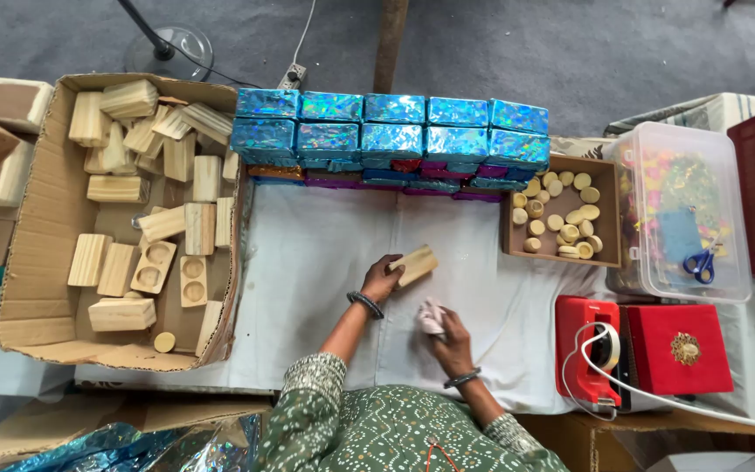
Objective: Cleaning wooden holders with a cloth and wrapping them in decorative foil.
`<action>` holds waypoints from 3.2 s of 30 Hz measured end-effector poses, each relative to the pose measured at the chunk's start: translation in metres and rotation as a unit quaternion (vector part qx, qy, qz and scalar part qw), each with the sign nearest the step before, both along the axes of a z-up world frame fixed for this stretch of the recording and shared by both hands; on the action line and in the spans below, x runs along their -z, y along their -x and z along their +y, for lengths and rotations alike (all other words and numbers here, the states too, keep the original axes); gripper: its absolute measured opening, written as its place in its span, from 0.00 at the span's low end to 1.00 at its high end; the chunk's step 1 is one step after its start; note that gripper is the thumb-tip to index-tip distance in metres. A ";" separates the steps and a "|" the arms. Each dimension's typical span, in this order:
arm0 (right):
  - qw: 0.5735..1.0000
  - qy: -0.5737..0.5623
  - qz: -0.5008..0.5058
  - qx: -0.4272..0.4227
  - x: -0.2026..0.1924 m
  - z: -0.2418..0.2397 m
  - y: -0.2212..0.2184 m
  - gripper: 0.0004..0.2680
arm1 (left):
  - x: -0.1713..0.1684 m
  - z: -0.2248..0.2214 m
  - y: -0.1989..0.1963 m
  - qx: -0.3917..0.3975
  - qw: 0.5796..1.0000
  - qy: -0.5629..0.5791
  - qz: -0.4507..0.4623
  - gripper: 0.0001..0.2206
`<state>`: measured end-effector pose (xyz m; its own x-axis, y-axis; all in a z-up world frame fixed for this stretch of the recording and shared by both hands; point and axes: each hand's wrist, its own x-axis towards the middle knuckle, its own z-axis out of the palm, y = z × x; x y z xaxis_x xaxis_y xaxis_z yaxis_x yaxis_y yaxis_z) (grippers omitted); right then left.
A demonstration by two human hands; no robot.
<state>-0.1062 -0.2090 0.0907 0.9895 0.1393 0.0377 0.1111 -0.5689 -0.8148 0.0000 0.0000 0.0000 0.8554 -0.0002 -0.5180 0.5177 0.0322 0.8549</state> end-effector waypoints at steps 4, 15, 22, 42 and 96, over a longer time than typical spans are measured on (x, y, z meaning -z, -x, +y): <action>0.999 -0.007 -0.049 0.021 0.015 -0.041 -0.004 0.16 | 0.005 0.015 -0.010 0.070 0.969 -0.222 -0.086 0.21; 0.988 -0.010 0.043 0.149 0.024 -0.054 -0.014 0.13 | -0.056 0.022 0.004 0.175 0.871 -0.420 -0.186 0.33; 0.995 0.026 -0.085 0.037 0.016 -0.008 -0.087 0.15 | -0.059 0.024 0.001 0.181 0.878 -0.400 -0.189 0.31; 0.966 0.178 -0.171 -0.075 0.061 -0.056 -0.091 0.21 | -0.062 0.120 0.304 -0.340 0.870 -0.349 -0.072 0.12; 0.745 -0.031 0.017 -0.666 -0.012 0.304 0.174 0.19 | -0.068 0.151 0.435 -0.658 0.650 -0.378 0.035 0.15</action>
<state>-0.2805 0.0953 0.1026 -0.0256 0.9977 0.0629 0.5233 0.0670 -0.8495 -0.4345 0.1514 0.0677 -0.1683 0.9856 0.0180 0.5055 0.0706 0.8599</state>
